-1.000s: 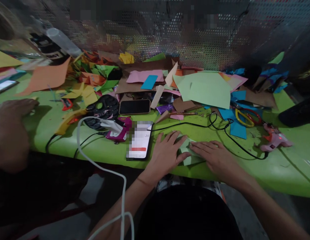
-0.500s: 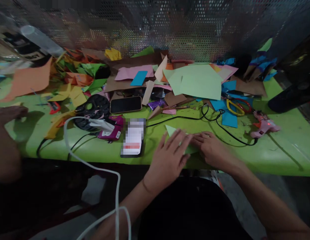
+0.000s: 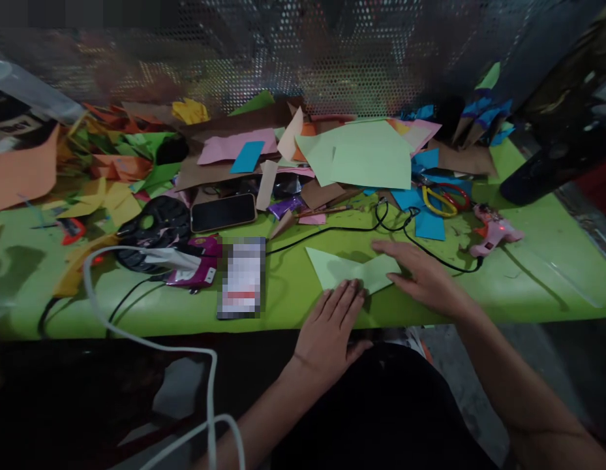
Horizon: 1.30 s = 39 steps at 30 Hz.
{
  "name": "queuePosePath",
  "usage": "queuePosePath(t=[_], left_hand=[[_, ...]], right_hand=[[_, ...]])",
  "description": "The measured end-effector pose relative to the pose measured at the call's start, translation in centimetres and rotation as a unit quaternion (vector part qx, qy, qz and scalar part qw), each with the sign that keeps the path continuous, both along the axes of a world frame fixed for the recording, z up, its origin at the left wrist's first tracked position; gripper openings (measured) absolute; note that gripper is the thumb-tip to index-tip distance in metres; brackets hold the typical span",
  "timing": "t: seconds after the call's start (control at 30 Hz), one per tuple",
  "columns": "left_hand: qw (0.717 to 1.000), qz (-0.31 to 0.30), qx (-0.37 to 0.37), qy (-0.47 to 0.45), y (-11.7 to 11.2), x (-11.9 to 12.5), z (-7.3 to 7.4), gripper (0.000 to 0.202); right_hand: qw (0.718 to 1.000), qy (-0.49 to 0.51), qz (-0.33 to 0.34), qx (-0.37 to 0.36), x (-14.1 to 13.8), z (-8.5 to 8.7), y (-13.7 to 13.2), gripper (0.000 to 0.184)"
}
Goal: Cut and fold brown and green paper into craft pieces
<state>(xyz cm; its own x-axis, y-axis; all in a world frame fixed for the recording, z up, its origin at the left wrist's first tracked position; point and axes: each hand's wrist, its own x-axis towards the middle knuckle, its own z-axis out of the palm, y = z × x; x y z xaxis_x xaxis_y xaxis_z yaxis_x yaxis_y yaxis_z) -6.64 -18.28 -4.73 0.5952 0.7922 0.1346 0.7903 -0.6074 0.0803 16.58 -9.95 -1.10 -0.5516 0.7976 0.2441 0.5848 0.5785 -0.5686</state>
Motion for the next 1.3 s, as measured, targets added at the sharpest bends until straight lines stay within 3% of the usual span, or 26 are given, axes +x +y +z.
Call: queuePosePath(t=[0.1, 0.27, 0.37, 0.67, 0.87, 1.1, 1.3], left_hand=[[1.0, 0.003, -0.001, 0.004, 0.0, 0.1, 0.1, 0.076], [1.0, 0.002, 0.011, 0.012, 0.0, 0.2, 0.0, 0.072], [1.0, 0.003, 0.013, 0.006, 0.1, 0.1, 0.1, 0.069], [0.999, 0.012, 0.017, 0.033, -0.6, -1.5, 0.8, 0.065], [0.999, 0.011, 0.01, 0.04, -0.6, -2.0, 1.0, 0.066], [0.999, -0.017, 0.047, 0.02, 0.8, -0.8, 0.5, 0.064], [0.993, -0.026, 0.117, 0.012, 1.2, -3.1, -1.0, 0.057]], right_hand=[[0.998, -0.01, -0.05, 0.026, 1.1, 0.4, -2.0, 0.054], [0.992, -0.113, 0.058, 0.017, -0.2, -0.5, -6.1, 0.057], [0.988, -0.141, 0.054, 0.024, -0.6, -1.5, -7.1, 0.057], [0.984, -0.172, -0.034, 0.042, 2.0, -1.8, -6.7, 0.047], [0.981, -0.179, -0.055, 0.05, 1.5, -1.7, -6.7, 0.048], [0.987, -0.153, 0.007, 0.04, 0.0, -1.7, -6.7, 0.057], [0.987, -0.16, -0.003, 0.006, -0.2, -1.7, -6.3, 0.052]])
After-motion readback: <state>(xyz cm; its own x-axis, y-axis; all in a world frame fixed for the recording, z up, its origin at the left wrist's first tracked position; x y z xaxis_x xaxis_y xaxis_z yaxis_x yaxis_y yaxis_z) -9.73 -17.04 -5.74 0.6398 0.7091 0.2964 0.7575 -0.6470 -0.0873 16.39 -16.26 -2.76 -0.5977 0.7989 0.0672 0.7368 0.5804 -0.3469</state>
